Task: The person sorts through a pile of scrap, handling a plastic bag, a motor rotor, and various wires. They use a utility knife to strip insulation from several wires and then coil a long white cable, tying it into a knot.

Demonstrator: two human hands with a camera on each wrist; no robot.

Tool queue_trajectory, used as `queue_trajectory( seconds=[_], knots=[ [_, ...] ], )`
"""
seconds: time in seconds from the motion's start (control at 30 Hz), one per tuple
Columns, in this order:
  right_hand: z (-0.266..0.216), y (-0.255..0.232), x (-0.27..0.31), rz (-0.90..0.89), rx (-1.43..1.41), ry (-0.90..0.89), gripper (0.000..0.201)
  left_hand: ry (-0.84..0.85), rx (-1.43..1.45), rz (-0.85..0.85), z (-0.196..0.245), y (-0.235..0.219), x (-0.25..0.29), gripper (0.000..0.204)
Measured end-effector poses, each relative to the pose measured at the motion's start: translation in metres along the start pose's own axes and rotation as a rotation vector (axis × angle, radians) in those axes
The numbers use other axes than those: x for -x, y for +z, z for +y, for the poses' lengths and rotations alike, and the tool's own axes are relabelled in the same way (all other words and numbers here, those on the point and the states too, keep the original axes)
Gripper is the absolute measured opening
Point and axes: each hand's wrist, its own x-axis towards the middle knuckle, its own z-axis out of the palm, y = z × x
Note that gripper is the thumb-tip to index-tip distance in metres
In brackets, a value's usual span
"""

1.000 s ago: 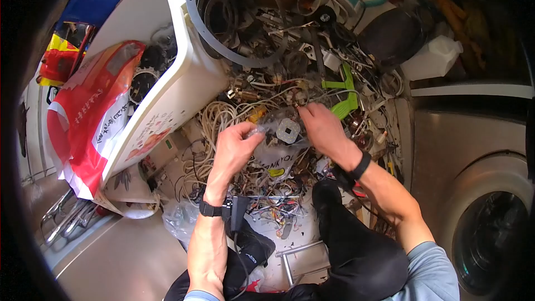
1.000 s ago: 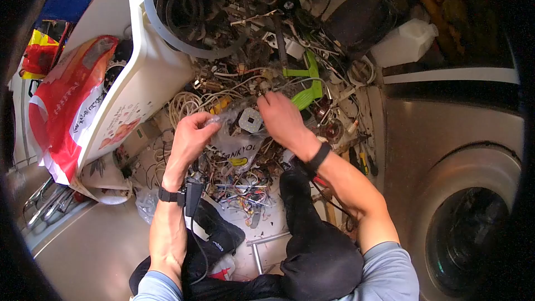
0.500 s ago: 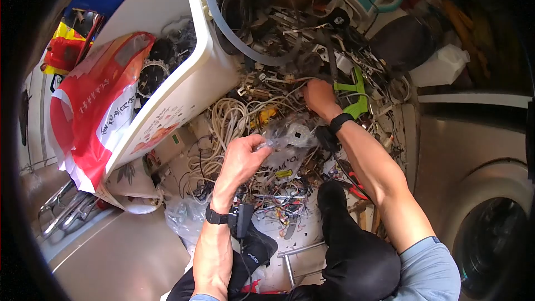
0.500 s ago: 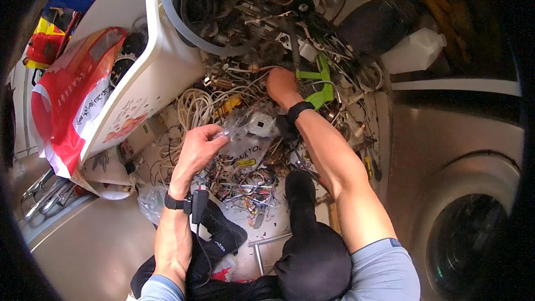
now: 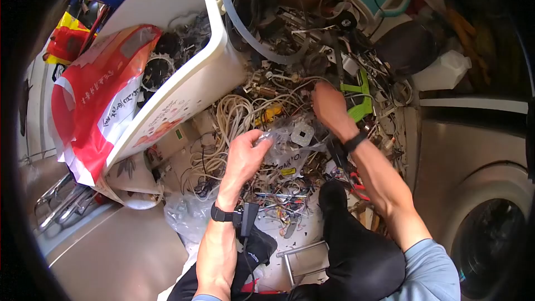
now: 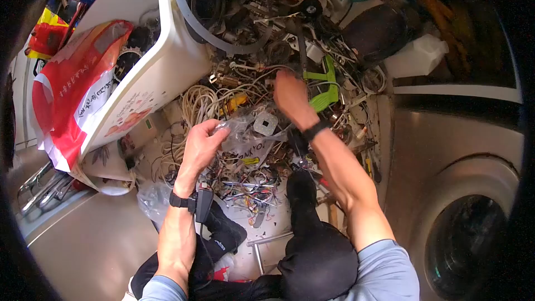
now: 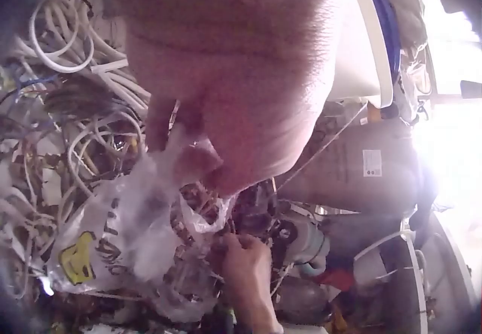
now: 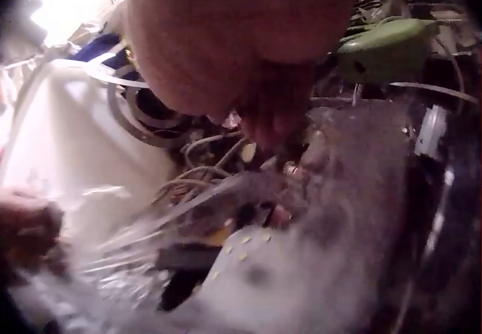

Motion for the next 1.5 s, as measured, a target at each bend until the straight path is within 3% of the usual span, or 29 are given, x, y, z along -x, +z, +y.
queue_trajectory(
  seconds=[0.1,0.17,0.23,0.3,0.37,0.43,0.47,0.53,0.67,0.73,0.87,0.97,1.07,1.17,1.3,1.43,1.5],
  knots=[
    [-0.022,-0.026,0.054,0.081,-0.350,-0.131,0.013,-0.022,0.035,0.033,-0.005,0.004,-0.002,0.024],
    [-0.026,-0.028,0.086,0.099,-0.429,-0.296,0.015,-0.050,0.091,0.108,-0.009,0.010,-0.003,0.026],
    [-0.017,-0.034,0.096,0.137,-0.294,-0.261,0.019,-0.053,0.102,0.146,-0.010,0.008,-0.003,0.026],
    [-0.010,-0.042,0.107,0.127,0.014,-0.088,0.024,-0.071,0.112,0.138,-0.005,0.003,0.002,0.028],
    [-0.004,-0.036,0.114,0.113,0.031,-0.105,0.030,-0.087,0.112,0.131,0.004,-0.001,0.007,0.031],
    [-0.003,-0.030,0.118,-0.074,0.092,0.019,0.031,-0.090,0.202,0.120,0.008,-0.001,0.011,0.027],
    [0.002,-0.021,0.122,-0.074,0.090,0.024,0.031,-0.091,0.198,0.115,0.006,0.000,0.014,0.027],
    [0.010,-0.011,0.122,-0.057,-0.085,-0.048,0.025,0.039,0.301,0.151,0.002,0.001,0.016,0.023],
    [0.002,-0.026,0.134,-0.045,-0.406,0.032,0.020,0.029,0.494,0.149,0.001,-0.009,0.022,0.017],
    [-0.003,-0.042,0.136,-0.085,-0.663,0.143,0.022,0.004,0.460,0.140,0.009,-0.014,0.027,0.017],
    [-0.019,-0.096,0.137,-0.260,-0.853,0.203,0.024,0.003,0.374,0.093,0.026,-0.023,0.041,0.016],
    [-0.027,-0.136,0.140,-0.275,-0.844,0.050,0.025,0.030,0.356,0.072,0.049,-0.038,0.057,0.015],
    [-0.043,-0.186,0.141,-0.368,-0.628,-0.110,0.029,0.060,0.369,0.003,0.074,-0.056,0.082,0.011],
    [-0.063,-0.237,0.139,-0.459,-0.565,-0.288,0.019,0.105,0.350,-0.034,0.106,-0.073,0.123,0.010],
    [-0.126,-0.329,0.163,-0.279,-0.506,-0.459,0.017,0.279,0.338,-0.073,0.152,-0.100,0.179,0.012],
    [-0.173,-0.354,0.183,-0.073,-0.834,-0.572,0.017,0.354,0.488,-0.041,0.179,-0.114,0.240,0.018],
    [-0.190,-0.332,0.189,-0.067,-1.023,-0.529,0.017,0.322,0.577,0.032,0.172,-0.110,0.252,0.022]
  ],
)
